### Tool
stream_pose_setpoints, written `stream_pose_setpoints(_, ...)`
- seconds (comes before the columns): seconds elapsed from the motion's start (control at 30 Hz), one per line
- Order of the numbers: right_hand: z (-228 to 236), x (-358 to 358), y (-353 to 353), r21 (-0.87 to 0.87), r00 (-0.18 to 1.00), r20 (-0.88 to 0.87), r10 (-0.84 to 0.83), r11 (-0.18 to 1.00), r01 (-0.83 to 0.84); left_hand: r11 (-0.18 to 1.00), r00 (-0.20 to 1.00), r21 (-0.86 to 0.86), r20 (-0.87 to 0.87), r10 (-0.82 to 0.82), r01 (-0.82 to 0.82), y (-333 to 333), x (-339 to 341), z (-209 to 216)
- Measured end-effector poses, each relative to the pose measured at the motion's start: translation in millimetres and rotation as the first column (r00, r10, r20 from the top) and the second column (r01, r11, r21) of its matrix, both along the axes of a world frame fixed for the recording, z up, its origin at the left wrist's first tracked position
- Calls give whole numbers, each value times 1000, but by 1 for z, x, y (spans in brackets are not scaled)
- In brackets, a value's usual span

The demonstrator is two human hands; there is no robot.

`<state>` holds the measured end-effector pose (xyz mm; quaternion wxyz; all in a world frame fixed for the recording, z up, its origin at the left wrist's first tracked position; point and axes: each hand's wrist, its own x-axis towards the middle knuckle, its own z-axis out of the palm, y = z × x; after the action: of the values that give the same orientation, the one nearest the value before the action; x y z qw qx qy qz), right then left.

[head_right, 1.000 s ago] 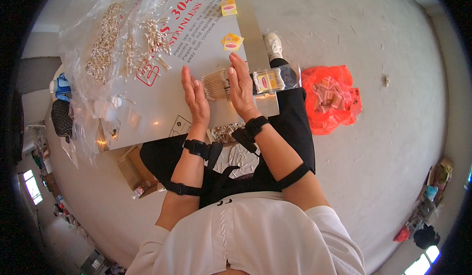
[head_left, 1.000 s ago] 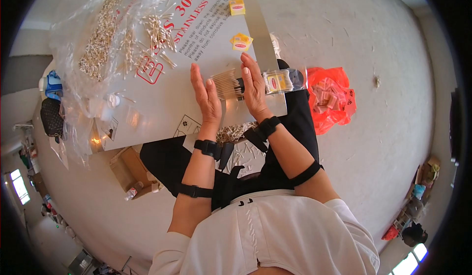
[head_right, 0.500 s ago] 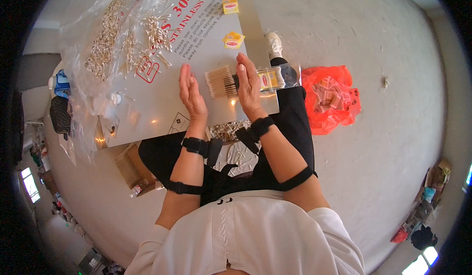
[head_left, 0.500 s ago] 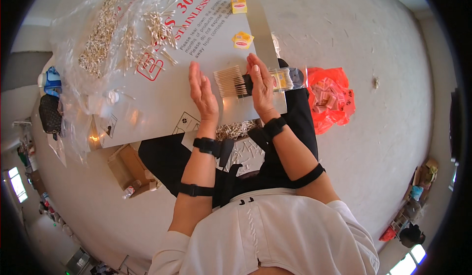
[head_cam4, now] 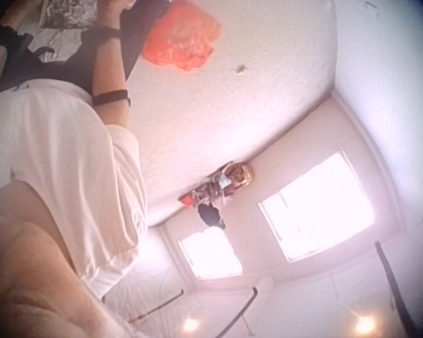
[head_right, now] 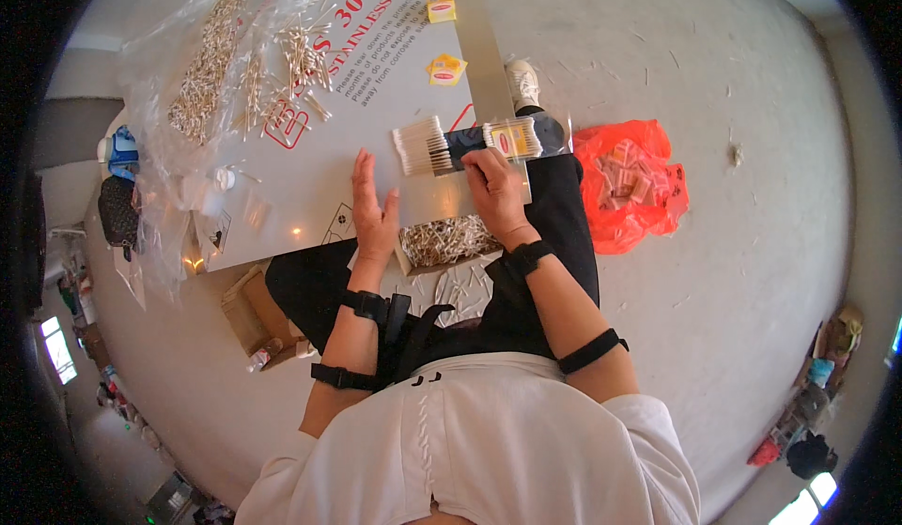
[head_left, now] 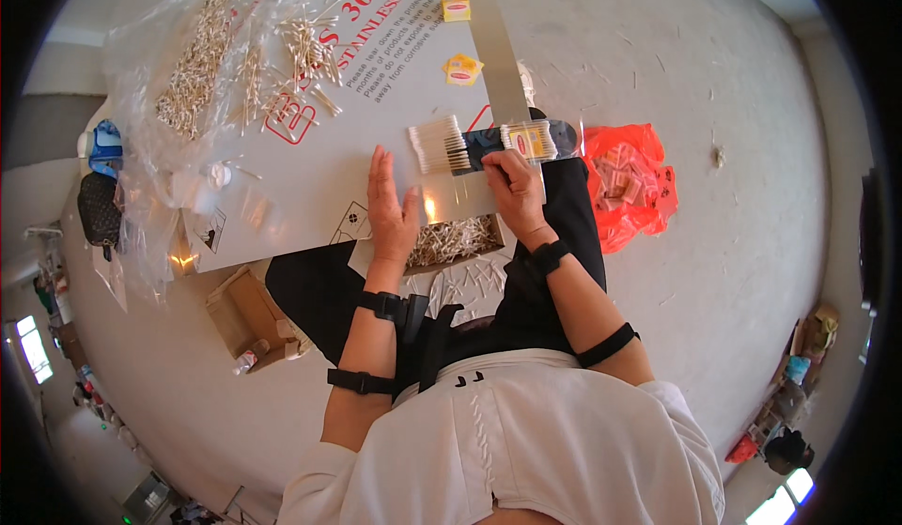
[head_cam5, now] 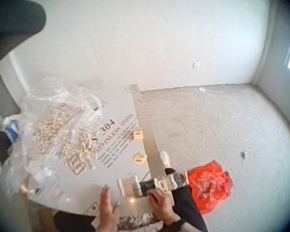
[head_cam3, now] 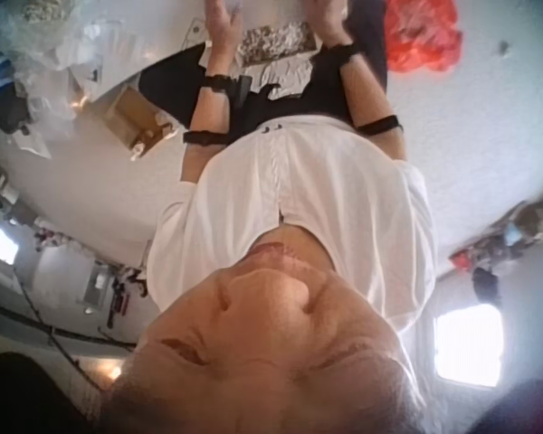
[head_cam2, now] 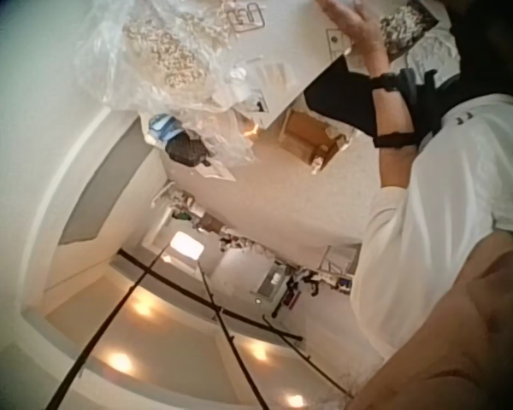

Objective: The person is packaging small white swabs into plastic bags.

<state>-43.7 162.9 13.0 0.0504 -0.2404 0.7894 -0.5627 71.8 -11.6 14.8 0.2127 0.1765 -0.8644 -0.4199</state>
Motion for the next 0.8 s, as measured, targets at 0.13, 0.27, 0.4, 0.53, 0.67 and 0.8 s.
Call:
stream_pose_setpoints(0.13, 0, -2, -3, 39, 999, -34, -4, 999, 5, 874, 970, -446, 224, -99, 192, 9, -17, 16)
stream_pose_setpoints(0.27, 5, -2, -8, 106, 997, -70, 15, 994, -8, 814, 928, -500, 354, -118, 295, 7, -31, 12)
stream_pose_setpoints(0.4, 9, -2, -12, 168, 991, -130, 46, 986, -23, 803, 904, -494, 411, -121, 332, 6, -33, 5)
stream_pose_setpoints(0.53, 6, -4, -16, 224, 977, -199, 74, 974, -28, 803, 905, -501, 411, -107, 323, 7, -34, 3)
stream_pose_setpoints(0.67, 4, -4, -18, 258, 971, -221, 91, 966, -32, 812, 907, -489, 406, -112, 319, 8, -33, 3)
stream_pose_setpoints(0.8, 4, -3, -19, 284, 966, -244, 83, 959, -10, 810, 908, -494, 406, -108, 317, 7, -34, 3)
